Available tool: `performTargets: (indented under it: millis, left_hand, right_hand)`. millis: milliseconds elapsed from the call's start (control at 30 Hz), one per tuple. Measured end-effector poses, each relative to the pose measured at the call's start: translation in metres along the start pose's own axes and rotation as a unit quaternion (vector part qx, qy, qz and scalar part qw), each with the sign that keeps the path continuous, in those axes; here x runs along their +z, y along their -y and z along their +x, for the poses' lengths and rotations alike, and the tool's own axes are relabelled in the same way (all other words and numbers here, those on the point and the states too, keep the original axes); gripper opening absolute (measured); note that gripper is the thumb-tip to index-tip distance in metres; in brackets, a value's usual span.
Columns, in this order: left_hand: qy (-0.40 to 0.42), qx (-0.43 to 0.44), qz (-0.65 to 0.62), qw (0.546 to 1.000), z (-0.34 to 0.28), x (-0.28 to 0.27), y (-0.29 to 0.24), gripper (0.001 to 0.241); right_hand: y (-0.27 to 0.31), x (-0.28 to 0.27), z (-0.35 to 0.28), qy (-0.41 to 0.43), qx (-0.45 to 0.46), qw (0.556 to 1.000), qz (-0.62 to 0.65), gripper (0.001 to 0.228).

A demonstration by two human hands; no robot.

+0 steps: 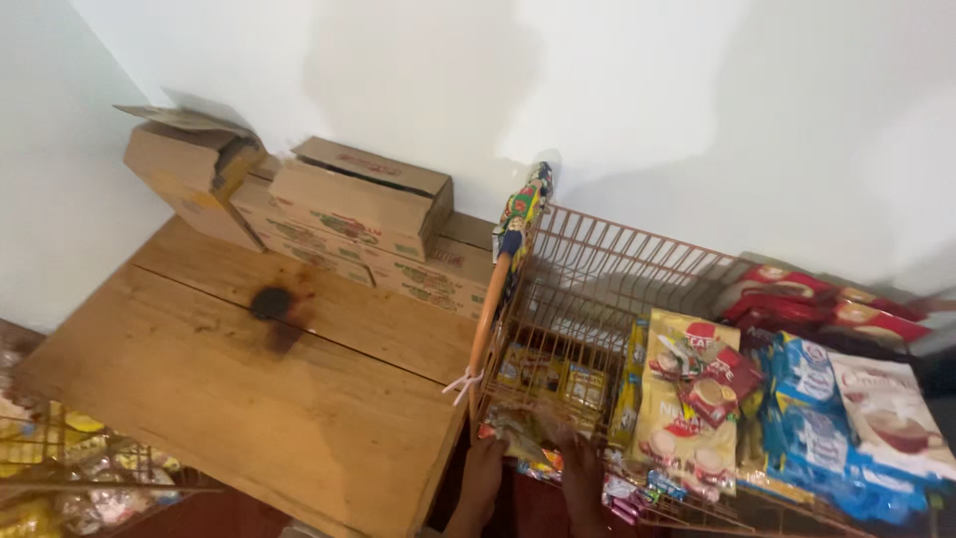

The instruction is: The person picks up various snacks and coffee creamer cartons from a cardboard box and places them onto a metal wire shelf, arranging them by category.

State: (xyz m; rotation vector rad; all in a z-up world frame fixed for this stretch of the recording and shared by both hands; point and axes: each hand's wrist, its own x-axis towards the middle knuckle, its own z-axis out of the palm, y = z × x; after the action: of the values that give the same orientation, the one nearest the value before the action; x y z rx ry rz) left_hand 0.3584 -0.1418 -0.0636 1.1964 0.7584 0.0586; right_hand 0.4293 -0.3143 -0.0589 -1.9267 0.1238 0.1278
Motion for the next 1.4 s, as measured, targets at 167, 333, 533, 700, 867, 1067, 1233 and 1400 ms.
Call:
performTargets:
  millis: [167, 333, 533, 700, 867, 1067, 1233, 1400]
  left_hand:
    - [0.059, 0.002, -0.047, 0.997, -0.074, -0.046, -0.040, 0.021]
    - [0.061, 0.225, 0.153, 0.960, -0.160, -0.101, -0.088, 0.028]
    - [0.126, 0.090, -0.103, 0.983, -0.272, -0.159, -0.123, 0.027]
    - [0.038, 0.180, -0.173, 0.968, -0.314, -0.225, -0.131, 0.030]
    - [0.023, 0.129, -0.289, 0.948, -0.350, -0.280, -0.155, 0.035]
    - [0.131, 0.099, -0.293, 0.942, -0.394, -0.345, -0.167, 0.032]
    - [0.023, 0.199, 0.121, 0.972, -0.412, -0.361, -0.164, 0.066]
    - [0.145, 0.102, 0.031, 0.984, -0.413, -0.339, -0.140, 0.084]
  right_hand:
    - [0.021, -0.019, -0.106, 0.030, -0.054, 0.998, 0.006, 0.044]
    - [0.120, -0.017, -0.202, 0.145, 0.039, 0.967, 0.206, 0.041]
    - [0.197, 0.000, -0.308, 0.314, -0.014, 0.930, 0.194, 0.043]
    - [0.218, 0.028, -0.384, 0.397, -0.149, 0.882, 0.204, 0.071]
    - [0.245, 0.069, -0.441, 0.344, -0.322, 0.879, -0.077, 0.094]
    - [0.231, 0.104, -0.464, 0.383, -0.173, 0.893, 0.158, 0.042]
    - [0.238, 0.104, -0.458, 0.359, -0.081, 0.894, 0.254, 0.032]
    - [0.249, 0.104, -0.442, 0.391, 0.002, 0.856, 0.337, 0.038]
